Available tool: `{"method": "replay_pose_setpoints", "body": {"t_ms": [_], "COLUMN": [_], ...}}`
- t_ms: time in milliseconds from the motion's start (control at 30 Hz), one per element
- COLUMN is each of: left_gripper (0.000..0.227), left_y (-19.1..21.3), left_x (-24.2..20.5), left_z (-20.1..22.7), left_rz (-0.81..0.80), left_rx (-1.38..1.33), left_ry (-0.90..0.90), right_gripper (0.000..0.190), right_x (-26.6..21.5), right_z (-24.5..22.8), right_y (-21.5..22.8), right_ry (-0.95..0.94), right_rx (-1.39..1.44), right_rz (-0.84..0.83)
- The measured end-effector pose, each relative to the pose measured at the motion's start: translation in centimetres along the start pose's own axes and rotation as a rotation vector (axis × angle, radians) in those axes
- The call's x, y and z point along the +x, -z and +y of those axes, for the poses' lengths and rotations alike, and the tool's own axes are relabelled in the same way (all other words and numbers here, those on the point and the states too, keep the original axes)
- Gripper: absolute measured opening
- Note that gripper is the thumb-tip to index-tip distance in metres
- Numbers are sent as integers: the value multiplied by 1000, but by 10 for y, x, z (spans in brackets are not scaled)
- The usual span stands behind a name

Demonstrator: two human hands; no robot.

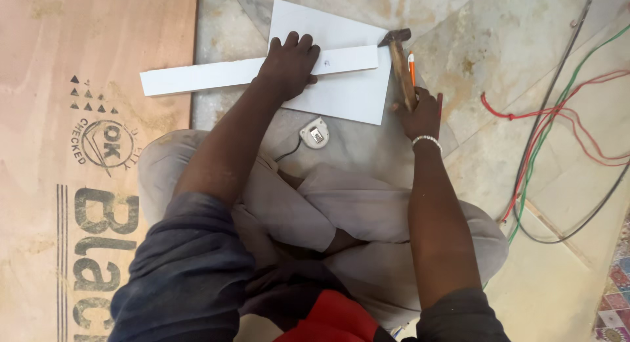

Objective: The person measures, marks, and cuts pieces of wood and white board while sitting on the floor, using a pencil, hammer, measuring tape, and pliers.

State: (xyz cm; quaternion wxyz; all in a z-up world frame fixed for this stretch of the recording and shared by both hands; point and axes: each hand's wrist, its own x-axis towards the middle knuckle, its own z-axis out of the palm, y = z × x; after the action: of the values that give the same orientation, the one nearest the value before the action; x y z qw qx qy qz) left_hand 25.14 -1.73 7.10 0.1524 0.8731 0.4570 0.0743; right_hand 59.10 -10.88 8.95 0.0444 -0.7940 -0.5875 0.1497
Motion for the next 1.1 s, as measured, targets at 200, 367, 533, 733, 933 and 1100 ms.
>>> {"method": "replay_pose_setpoints", "body": {"t_ms": [200,367,533,733,933,1100], "left_gripper": [69,71,69,69,65,60], "left_y": [-34,-53,-47,-46,-48,-31], "left_x": [11,27,32,35,40,30], "left_z": [-10,-16,-6,-14,-20,-14], "left_rz": [34,104,30,-45,94,19], "left_rx": [4,-47,-108,-138,-156,-265], "left_ry": [-13,-71,-50,-5,-15,29], "right_gripper": [59,66,67,74,68,53], "right_x": [-1,8,7,12,19,13], "right_z": [-4,-31,-72,-83,-86,-88], "right_y": [-14,-17,-29,-42,-50,-46], "right_ry": [-163,262,458,527,486,388], "right_rx": [161,112,97,-63,15,97], "right_rz": [-27,245,118,126,149,133]}}
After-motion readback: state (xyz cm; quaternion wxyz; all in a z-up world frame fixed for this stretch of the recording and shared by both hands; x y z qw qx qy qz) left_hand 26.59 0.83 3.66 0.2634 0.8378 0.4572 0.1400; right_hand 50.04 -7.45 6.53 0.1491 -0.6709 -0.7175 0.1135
